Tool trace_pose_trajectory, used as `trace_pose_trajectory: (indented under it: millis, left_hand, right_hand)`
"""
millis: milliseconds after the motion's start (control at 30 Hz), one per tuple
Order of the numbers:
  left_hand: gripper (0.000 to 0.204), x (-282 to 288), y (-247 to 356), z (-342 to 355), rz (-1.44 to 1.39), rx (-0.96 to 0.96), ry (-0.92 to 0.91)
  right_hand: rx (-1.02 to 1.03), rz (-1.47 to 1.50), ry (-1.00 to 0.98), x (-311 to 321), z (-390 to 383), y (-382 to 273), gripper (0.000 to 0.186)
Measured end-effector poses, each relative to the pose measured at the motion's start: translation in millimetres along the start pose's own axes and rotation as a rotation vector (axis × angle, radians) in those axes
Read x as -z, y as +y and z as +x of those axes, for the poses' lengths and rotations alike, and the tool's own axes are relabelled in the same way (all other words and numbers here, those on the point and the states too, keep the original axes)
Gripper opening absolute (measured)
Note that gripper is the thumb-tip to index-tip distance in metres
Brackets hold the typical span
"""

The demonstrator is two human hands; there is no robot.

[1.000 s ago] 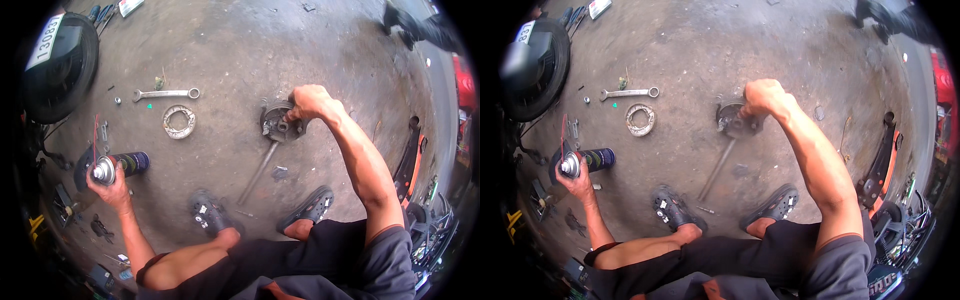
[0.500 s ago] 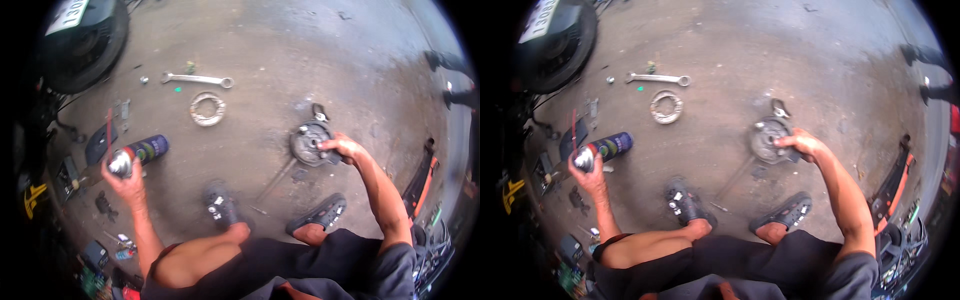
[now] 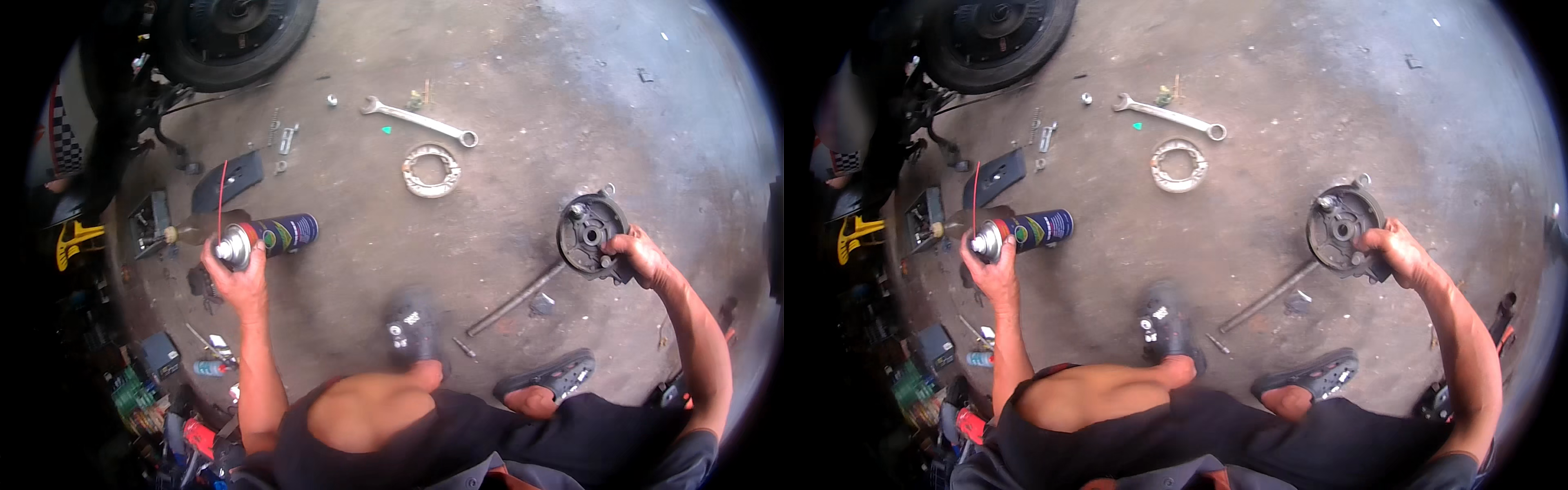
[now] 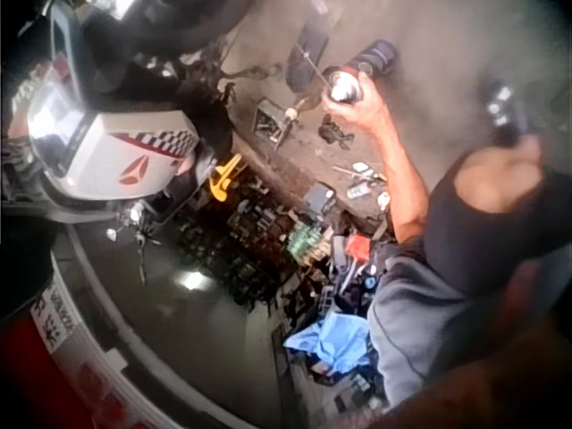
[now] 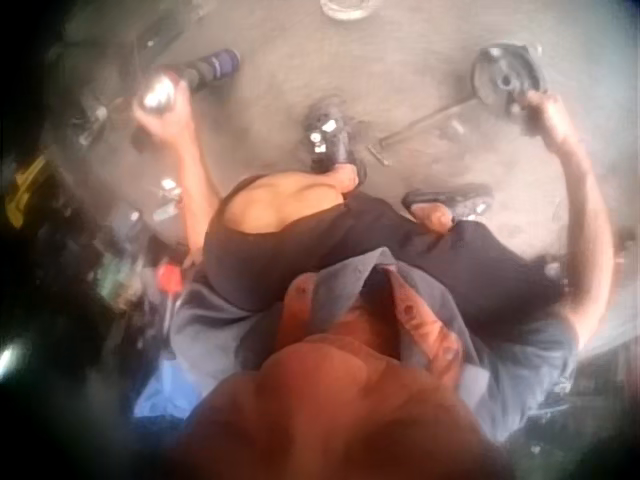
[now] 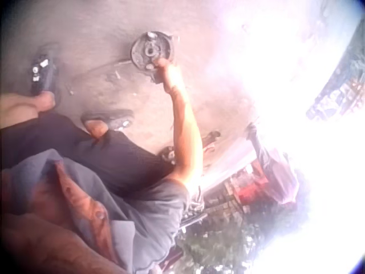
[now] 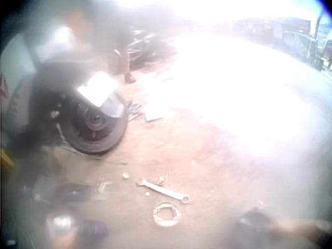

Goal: The person cleans and adjusts a brake shoe assembly by spraying it with cleaner and tapping parts with a metal rod.

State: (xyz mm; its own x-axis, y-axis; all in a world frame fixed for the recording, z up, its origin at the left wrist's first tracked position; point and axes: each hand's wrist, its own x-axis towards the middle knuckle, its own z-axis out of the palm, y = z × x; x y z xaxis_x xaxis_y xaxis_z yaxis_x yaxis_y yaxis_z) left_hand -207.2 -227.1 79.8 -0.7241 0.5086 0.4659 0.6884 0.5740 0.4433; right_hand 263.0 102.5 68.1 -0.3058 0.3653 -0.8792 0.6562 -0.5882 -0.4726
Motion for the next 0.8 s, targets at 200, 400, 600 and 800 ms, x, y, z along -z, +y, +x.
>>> trace_pose_trajectory:
  millis: [200,400,600,800]
  left_hand:
    - [0.071,-6,-15,5,0.100,-0.025,-0.011]
    - [0.074,-20,52,-7,0.022,-0.416,0.206]
    - [0.052,-81,158,-127,-0.441,-0.637,-0.919]
    - [0.054,-99,155,-217,0.011,-0.741,-1.350]
  right_hand:
    - [0.066,-0.371,0.114,4,-42,-18,0.027]
    - [0.000,-0.751,0.390,5,-72,4,0.038]
    - [0.042,-0.917,0.282,6,-52,26,0.035]
    - [0.156,-0.827,0.296,1,-66,20,0.034]
